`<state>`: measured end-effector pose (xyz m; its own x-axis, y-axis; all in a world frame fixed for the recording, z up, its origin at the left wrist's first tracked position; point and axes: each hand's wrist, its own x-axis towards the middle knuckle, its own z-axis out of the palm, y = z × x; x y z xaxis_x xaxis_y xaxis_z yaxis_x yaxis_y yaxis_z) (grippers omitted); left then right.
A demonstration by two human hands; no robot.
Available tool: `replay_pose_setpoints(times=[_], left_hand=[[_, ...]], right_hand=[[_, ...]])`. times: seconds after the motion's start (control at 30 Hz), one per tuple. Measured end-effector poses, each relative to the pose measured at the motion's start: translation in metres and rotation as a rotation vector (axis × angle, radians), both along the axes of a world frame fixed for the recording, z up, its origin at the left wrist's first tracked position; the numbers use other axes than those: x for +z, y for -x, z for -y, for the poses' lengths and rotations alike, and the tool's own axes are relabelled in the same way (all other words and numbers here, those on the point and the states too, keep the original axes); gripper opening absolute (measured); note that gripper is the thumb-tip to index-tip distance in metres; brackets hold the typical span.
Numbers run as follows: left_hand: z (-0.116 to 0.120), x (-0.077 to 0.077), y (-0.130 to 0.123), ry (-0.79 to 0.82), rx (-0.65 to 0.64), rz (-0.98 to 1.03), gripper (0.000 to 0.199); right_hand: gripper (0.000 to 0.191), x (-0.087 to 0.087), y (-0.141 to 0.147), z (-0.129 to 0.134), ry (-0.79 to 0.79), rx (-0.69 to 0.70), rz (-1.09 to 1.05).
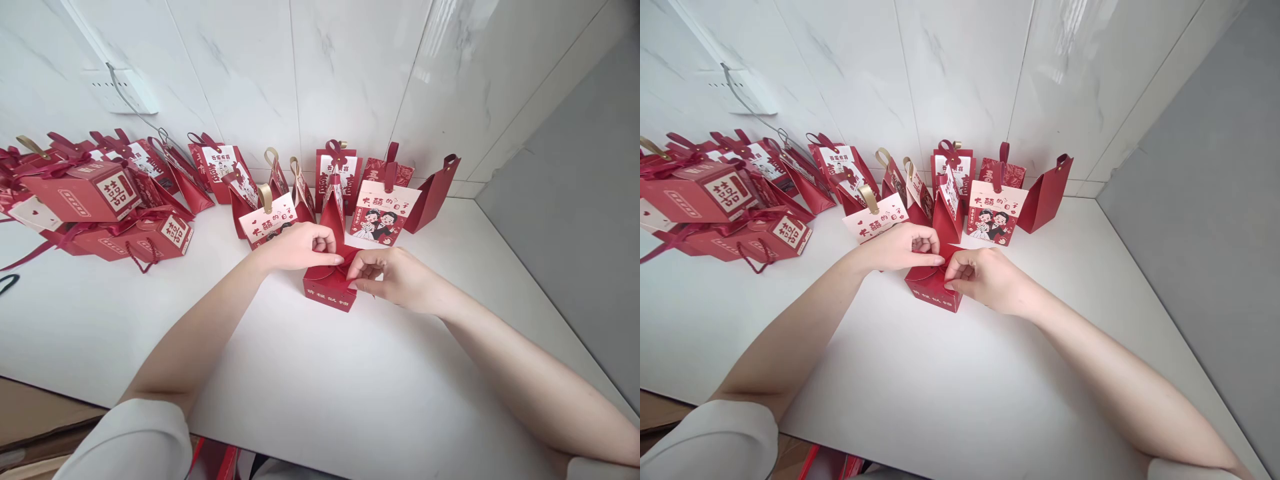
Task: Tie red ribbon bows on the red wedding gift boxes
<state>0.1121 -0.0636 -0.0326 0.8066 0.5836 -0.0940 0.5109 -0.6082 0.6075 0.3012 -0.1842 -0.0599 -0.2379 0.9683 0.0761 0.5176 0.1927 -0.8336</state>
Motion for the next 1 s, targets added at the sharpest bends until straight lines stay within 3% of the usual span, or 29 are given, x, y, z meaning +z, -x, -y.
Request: replay_pose_setpoints(times=[0.4,0.63,0.8,1.0], left_hand=[[-0.009,-0.009,0.0,-0.046,-0.127,-0.036,0.028],[-0.004,-0.006,-0.002,-0.217,-0.236,-0.061,0.02],[-0.004,-0.003,0.002,-0.181,-0.25,-0.097,0.016],[-0.001,-0.005,0.003,-0.279,-0.258,-0.12,0.015]], right_hand=[[0.008,0.012,0.0,0.008,-0.196,0.059,0.032],[0.013,0.012,0.003,0.016,-0.431,0.213,0.293],[0.017,0.015,0.0,0.019,-0.414,0.254,0.46],[0.018,0.015,0.002,0.019,-0.438,0.278,0.488]])
